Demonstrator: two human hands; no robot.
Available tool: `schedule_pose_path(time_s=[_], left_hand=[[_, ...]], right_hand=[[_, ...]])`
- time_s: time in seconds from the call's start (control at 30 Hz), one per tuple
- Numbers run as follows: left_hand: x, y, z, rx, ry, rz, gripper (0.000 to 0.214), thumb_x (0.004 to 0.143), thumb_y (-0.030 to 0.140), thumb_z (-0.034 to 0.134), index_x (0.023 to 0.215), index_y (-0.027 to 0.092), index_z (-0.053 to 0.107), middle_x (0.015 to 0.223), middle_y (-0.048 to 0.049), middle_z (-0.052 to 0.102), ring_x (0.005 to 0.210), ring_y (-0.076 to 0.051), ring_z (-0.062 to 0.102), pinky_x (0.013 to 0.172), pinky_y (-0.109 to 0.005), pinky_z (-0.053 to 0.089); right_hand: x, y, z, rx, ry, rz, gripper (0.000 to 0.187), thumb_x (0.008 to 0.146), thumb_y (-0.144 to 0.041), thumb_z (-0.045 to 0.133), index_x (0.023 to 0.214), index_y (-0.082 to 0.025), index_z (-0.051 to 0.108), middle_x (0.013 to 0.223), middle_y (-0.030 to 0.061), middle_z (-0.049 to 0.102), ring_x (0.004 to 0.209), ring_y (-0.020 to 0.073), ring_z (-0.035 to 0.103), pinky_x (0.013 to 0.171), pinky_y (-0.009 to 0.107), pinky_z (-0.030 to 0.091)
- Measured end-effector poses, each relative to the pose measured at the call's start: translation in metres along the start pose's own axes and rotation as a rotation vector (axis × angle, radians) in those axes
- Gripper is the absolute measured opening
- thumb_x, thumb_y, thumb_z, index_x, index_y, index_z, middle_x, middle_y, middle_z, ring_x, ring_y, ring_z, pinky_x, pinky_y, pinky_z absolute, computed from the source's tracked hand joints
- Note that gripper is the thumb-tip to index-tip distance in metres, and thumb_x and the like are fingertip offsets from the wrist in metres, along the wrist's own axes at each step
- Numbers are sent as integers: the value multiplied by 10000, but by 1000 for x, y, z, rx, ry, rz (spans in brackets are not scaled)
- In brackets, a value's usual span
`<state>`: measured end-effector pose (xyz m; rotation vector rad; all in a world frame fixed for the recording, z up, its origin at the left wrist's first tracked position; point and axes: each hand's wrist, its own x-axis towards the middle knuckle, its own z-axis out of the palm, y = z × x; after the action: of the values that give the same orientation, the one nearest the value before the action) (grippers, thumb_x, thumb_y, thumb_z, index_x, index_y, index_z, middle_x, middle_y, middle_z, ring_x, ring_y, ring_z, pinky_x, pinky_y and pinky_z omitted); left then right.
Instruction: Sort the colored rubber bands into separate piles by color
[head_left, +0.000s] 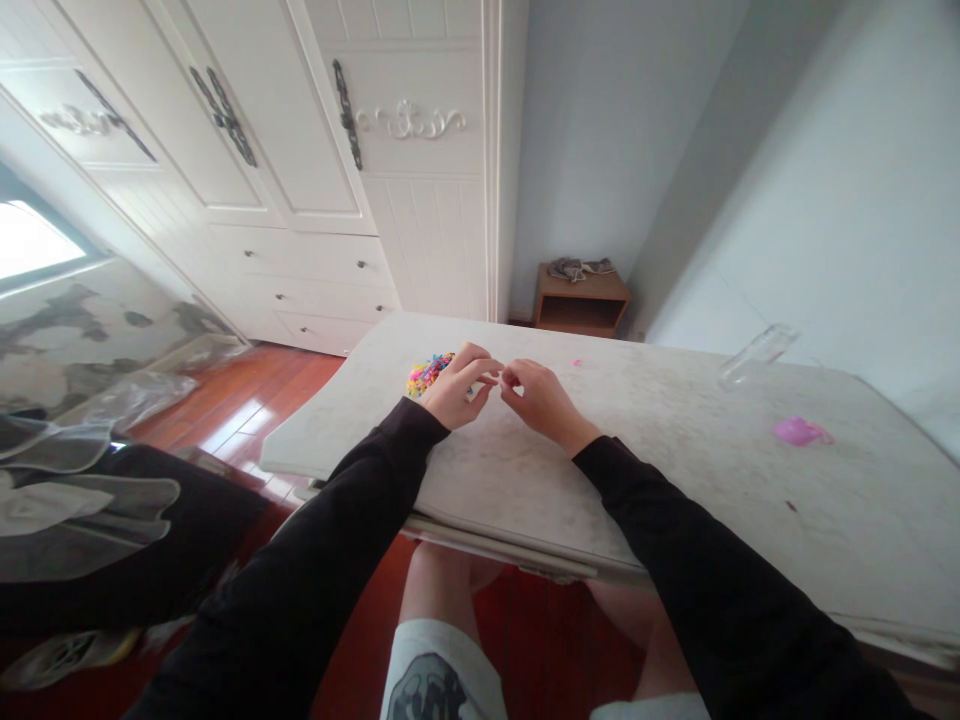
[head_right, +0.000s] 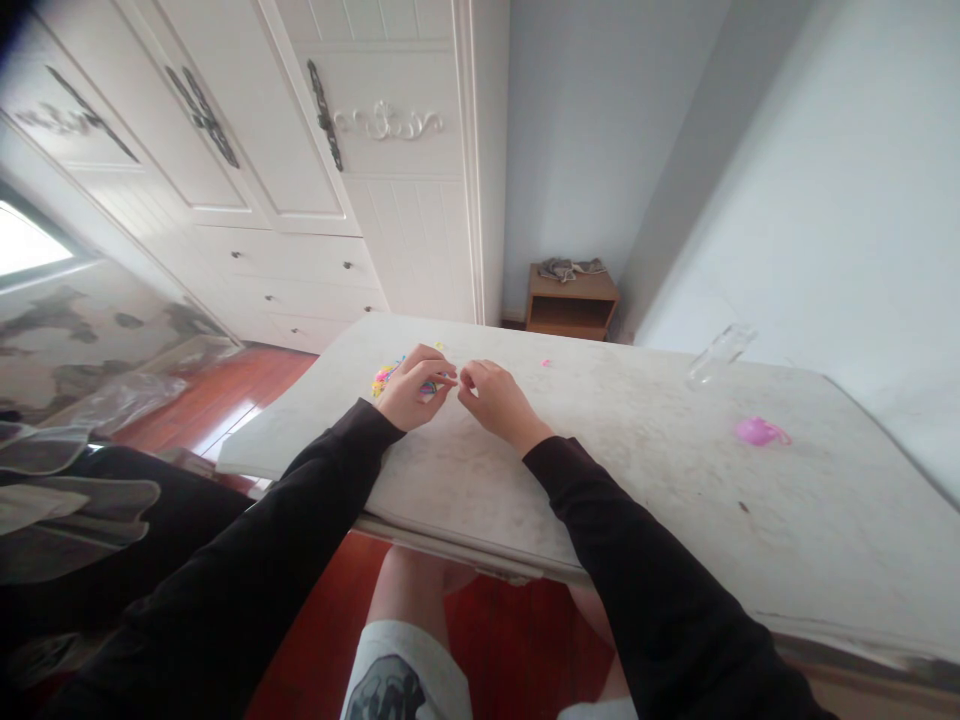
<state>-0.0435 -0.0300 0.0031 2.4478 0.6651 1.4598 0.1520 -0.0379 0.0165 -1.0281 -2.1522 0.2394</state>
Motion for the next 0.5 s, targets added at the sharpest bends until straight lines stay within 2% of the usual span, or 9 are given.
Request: schedule_pose_path(time_s=[0.2, 0.27, 0.33, 0.43, 0.5], left_hand=[[0, -2, 0, -32, 25, -33, 351, 858, 78, 630, 1167, 246, 631, 1129, -64, 556, 894, -121, 659, 770, -263, 663], [1, -3, -2, -5, 83, -62, 336, 842, 87, 661, 1139, 240, 627, 1115, -55, 562, 868, -113, 654, 756, -256, 654], [3, -5, -6, 27, 200, -104, 312, 822, 98, 697, 1093, 231, 619, 1087, -42, 560, 853, -109, 643, 726, -244, 639], [6, -9, -12, 61, 383, -159, 258, 806, 107, 718, 1009, 211, 597, 1057, -31, 550, 854, -112, 625, 707, -240, 625], [7, -12, -15, 91, 456, -196, 239, 801, 101, 711, 976, 203, 584, 1050, -32, 546, 858, -114, 623, 712, -243, 624]], right_hand=[[1, -2, -5, 36, 61, 34, 111, 849, -116, 509, 810, -213, 547, 825, 41, 627, 795, 186, 574, 772, 300, 438], [1, -4, -7, 81, 84, 30, 119, 830, -105, 511, 798, -210, 556, 829, 42, 641, 793, 180, 589, 777, 303, 452], [1, -6, -8, 177, 80, 37, 115, 813, -105, 535, 768, -207, 562, 808, 33, 656, 768, 168, 602, 763, 303, 467], [-1, -11, -11, 504, -25, 116, 100, 803, -174, 657, 767, -207, 570, 769, 10, 688, 728, 155, 645, 718, 293, 504], [-4, -15, -15, 799, -225, 189, 217, 767, -252, 780, 787, -204, 569, 768, 8, 721, 725, 156, 690, 697, 285, 536]])
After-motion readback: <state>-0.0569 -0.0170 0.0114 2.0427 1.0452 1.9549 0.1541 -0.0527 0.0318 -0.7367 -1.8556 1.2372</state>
